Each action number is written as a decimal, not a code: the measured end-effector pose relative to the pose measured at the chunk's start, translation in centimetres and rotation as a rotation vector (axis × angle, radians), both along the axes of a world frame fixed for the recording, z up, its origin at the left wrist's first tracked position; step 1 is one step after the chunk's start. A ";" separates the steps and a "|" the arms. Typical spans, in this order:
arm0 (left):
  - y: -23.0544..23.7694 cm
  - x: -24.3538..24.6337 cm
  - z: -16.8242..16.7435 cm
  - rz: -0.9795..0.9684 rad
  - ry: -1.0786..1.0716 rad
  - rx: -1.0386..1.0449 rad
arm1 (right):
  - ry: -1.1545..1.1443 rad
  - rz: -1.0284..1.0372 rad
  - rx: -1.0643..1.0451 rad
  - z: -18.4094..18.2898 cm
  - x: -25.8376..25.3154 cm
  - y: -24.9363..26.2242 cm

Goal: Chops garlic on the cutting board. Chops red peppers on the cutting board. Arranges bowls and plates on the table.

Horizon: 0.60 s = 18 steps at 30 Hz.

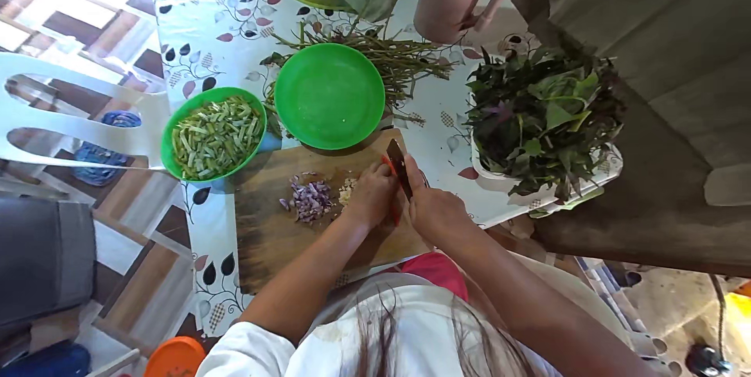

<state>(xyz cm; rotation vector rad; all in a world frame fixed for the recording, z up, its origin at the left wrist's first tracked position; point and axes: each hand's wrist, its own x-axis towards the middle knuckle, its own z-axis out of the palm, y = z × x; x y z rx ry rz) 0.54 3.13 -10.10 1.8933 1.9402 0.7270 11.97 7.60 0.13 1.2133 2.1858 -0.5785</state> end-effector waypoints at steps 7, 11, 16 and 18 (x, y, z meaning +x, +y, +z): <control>-0.2 0.0 -0.8 -0.022 -0.020 0.042 | 0.069 -0.042 -0.035 -1.3 -0.9 1.7; -0.4 0.3 -0.6 0.026 0.008 0.047 | 0.035 -0.038 -0.027 -1.3 -0.8 1.2; -0.7 -0.3 -1.4 0.070 0.056 0.103 | -0.026 -0.052 -0.072 -0.4 0.8 -0.1; -0.7 -0.8 -1.3 0.020 0.029 0.101 | -0.010 -0.051 -0.057 -0.4 1.1 0.0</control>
